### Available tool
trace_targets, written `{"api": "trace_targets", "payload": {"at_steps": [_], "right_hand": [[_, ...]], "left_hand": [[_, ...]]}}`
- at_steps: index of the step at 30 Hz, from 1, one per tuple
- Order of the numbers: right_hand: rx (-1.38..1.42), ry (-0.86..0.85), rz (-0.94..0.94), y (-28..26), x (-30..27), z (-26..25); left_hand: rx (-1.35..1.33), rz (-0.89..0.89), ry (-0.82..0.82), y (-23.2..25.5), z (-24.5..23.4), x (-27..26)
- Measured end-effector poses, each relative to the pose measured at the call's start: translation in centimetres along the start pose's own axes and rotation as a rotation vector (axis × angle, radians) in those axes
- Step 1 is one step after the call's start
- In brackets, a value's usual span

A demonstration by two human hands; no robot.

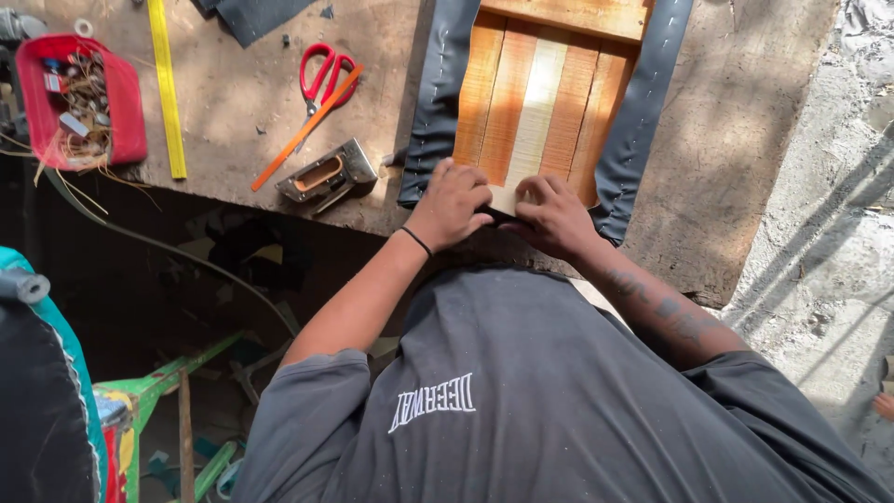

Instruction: The person staples black fabric onto a wooden frame using a staple gun, then trims the excess fabric with scissors. They work along the edges of the frame, securing the material and cutting away the surplus to finish the upholstery.

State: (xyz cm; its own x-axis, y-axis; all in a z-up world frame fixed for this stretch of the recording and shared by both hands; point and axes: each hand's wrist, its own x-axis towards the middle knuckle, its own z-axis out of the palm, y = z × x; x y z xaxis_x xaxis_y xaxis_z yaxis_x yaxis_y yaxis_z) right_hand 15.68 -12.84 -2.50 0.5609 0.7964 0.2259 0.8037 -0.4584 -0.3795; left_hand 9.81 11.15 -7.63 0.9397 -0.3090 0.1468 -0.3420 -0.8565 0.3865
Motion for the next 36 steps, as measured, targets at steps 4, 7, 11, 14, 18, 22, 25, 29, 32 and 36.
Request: {"api": "trace_targets", "payload": {"at_steps": [4,7,11,14,18,22,25,29,32,36], "right_hand": [[0.098,0.063,-0.058,1.6,1.9,-0.9],[0.161,0.012,-0.035,1.6,4.9,-5.8],[0.232,-0.003,0.038,-0.4,10.8,-14.9],[0.209,-0.001,0.105,0.7,13.6,-17.6],[0.160,-0.035,0.183,3.0,15.7,-18.5],[0.121,-0.130,0.149,3.5,17.0,-19.0],[-0.024,-0.225,0.137,2.0,17.5,-18.4],[0.081,-0.255,0.217,1.1,18.4,-16.4],[0.085,-0.304,0.278,0.4,18.3,-13.8],[0.090,-0.137,0.146,0.5,15.5,-7.6]], "left_hand": [[-0.096,0.055,0.139,-0.1,-2.7,2.1],[-0.116,0.107,0.276,0.7,-9.0,5.2],[-0.175,0.100,0.223,1.7,-19.3,10.3],[-0.205,0.016,0.160,2.0,-23.5,13.7],[-0.140,-0.021,0.205,0.7,-23.5,17.0],[-0.163,-0.052,0.196,0.2,-23.4,18.3],[-0.189,-0.061,0.133,0.3,-23.2,18.0],[-0.215,-0.024,0.148,-1.3,-21.6,16.4],[-0.485,-0.018,0.463,-1.8,-22.4,11.5],[-0.414,-0.589,1.064,-8.7,-15.4,-0.7]]}}
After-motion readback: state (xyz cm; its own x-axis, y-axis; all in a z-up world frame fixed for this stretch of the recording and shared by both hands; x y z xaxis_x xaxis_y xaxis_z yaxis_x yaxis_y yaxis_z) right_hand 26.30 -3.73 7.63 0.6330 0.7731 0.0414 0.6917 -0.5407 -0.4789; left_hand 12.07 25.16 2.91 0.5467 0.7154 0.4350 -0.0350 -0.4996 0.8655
